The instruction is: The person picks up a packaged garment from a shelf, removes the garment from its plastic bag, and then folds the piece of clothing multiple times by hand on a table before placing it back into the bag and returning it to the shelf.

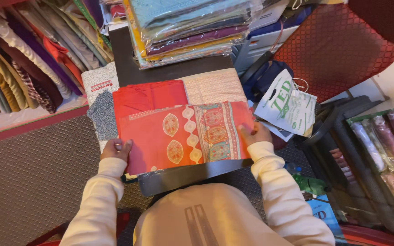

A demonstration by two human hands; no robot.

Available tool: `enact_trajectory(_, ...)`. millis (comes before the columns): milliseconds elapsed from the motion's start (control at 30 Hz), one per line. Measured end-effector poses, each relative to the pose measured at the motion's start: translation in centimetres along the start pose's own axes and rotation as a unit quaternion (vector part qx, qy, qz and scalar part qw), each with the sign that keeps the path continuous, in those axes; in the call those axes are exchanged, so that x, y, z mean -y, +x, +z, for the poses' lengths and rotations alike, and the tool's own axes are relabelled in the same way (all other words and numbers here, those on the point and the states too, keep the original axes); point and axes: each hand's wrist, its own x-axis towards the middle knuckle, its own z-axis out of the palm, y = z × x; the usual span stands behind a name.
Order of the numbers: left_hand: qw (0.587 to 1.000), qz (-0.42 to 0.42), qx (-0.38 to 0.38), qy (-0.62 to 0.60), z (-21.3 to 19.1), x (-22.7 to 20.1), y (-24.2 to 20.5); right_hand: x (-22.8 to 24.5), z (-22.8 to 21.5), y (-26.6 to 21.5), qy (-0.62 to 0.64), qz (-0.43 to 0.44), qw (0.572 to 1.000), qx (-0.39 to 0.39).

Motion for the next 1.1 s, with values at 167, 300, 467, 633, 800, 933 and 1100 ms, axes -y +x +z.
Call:
enact_trajectory(167, 0.998, 0.010, -0.011, -0.068, 0.9, 0.9, 0.6, 2.9, -0.4, -1.5, -0.105, 0.070, 0.984, 0.122)
enact_trajectory(300, 0.992, 0.008, 0.001, -0.124, 1.3, 1.2, 1.0, 5.5, -1.3, -2.1, -0.090, 0.114, 0.982, 0.119)
enact_trajectory(467, 0.993, 0.014, 0.005, -0.115, 1.2, 0.9, 0.2, -1.0, 5.2, 1.4, 0.175, 0.039, 0.979, 0.101)
enact_trajectory(633, 0.996, 0.024, -0.002, -0.091, 0.2, -0.6, -1.7, 6.0, 0.4, -2.7, 0.473, 0.076, 0.869, 0.128)
enact_trajectory(800, 0.995, 0.035, -0.002, -0.092, 1.9, 0.7, 0.1, 12.8, 2.0, -7.4, 0.446, -0.042, 0.883, 0.139)
enact_trajectory(933, 0.994, 0.040, -0.002, -0.105, 2.6, 1.3, 0.7, 19.4, 1.8, -14.0, 0.414, -0.127, 0.838, 0.330)
enact_trajectory(1100, 0.991, 0.040, -0.006, -0.125, 3.0, 1.2, -0.3, 14.7, 7.3, -10.8, 0.381, -0.151, 0.841, 0.353)
